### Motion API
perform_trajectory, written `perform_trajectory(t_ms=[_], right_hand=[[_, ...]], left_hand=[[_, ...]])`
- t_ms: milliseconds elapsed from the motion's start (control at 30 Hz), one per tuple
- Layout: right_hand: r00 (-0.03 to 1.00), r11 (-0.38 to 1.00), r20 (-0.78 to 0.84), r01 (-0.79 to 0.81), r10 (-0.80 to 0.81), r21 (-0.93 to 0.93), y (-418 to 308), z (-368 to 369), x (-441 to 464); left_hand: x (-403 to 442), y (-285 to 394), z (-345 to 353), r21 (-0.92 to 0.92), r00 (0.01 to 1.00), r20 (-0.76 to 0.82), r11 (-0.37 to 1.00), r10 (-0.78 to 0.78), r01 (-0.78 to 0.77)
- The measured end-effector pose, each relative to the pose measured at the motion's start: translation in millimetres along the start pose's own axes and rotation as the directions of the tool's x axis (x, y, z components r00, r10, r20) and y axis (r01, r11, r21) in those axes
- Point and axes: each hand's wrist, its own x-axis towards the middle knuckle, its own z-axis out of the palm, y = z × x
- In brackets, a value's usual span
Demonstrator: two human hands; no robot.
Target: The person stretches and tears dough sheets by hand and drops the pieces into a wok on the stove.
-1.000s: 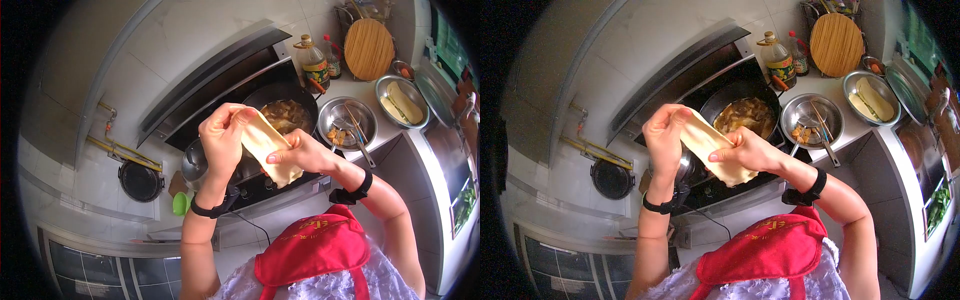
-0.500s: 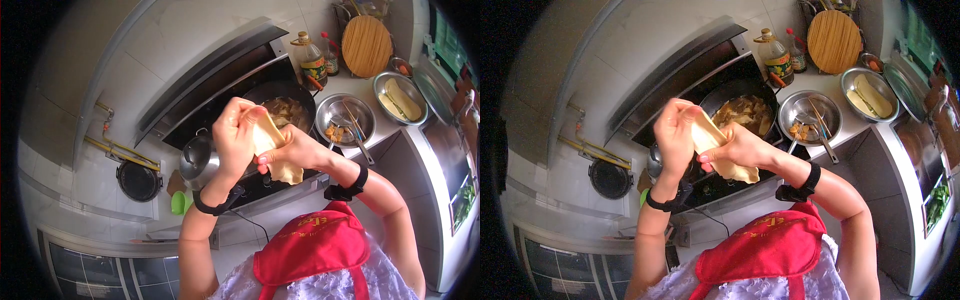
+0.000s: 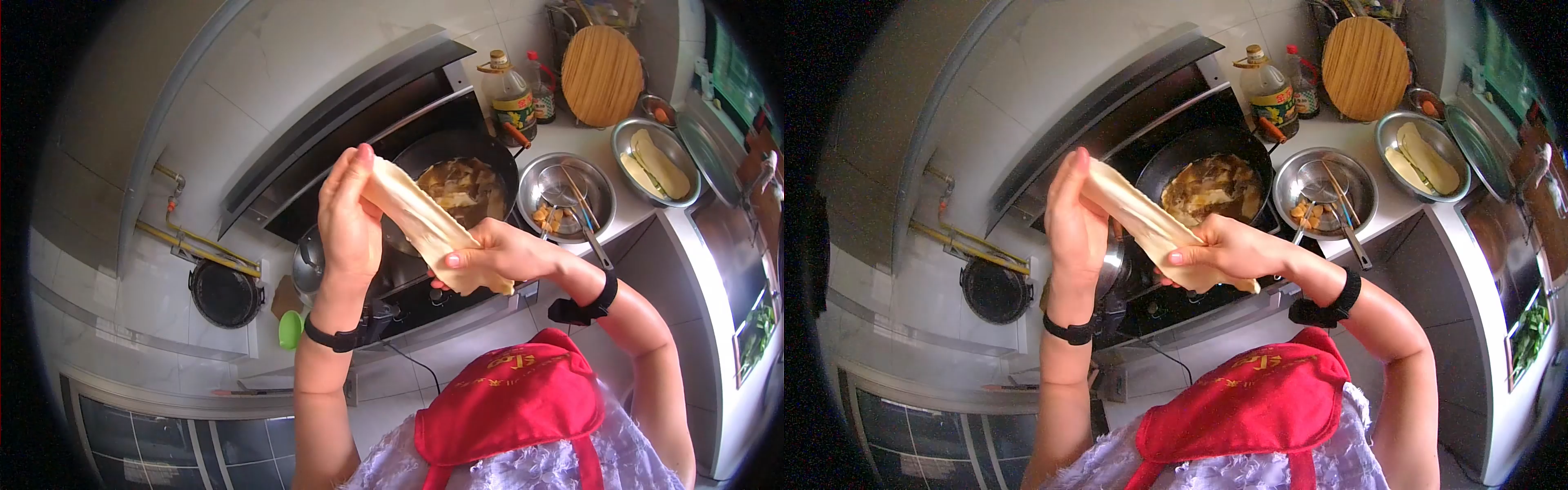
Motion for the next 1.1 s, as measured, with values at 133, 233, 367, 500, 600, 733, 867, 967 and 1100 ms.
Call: perform_trajectory(t_ms=[133, 233, 367, 500, 600, 733, 867, 967, 1100], right_hand=[[0.999, 0.999, 0.028, -0.040, 0.040, -0.023, 5, -5, -6], [0.998, 0.998, 0.020, -0.059, 0.058, 0.016, 10, -5, -9], [0.997, 0.992, -0.001, -0.074, 0.074, 0.103, 8, -7, -9], [0.995, 0.925, -0.102, 0.057, -0.020, 0.376, -9, -6, 1], [0.989, 0.884, -0.147, 0.079, -0.011, 0.462, -24, -14, 13], [0.982, 0.884, -0.187, 0.110, -0.027, 0.454, -30, -22, 23], [0.965, 0.882, -0.259, 0.093, 0.034, 0.462, -29, -23, 26], [0.965, 0.889, -0.255, 0.062, 0.062, 0.454, -23, -23, 28], [0.972, 0.956, -0.213, -0.038, 0.103, 0.292, -26, -17, 24]], left_hand=[[4, 9, -10, -0.168, 0.999, -0.045, 0.986, -0.021, 0.013], [10, 4, -17, -0.116, 0.993, -0.117, 0.993, -0.033, 0.020], [17, -3, -34, -0.071, 0.996, -0.023, 0.994, -0.086, 0.084], [11, -41, -35, -0.123, 0.924, 0.023, 0.916, -0.383, 0.383], [-1, -90, -48, -0.005, 0.820, 0.054, 0.821, -0.570, 0.571], [-19, -106, -53, 0.163, 0.737, 0.032, 0.731, -0.676, 0.663], [-32, -102, -53, -0.048, 0.733, -0.004, 0.732, -0.681, 0.680], [-39, -74, -28, -0.229, 0.750, 0.204, 0.714, -0.630, 0.662], [-38, -54, 8, -0.309, 0.781, 0.316, 0.720, -0.538, 0.621]])
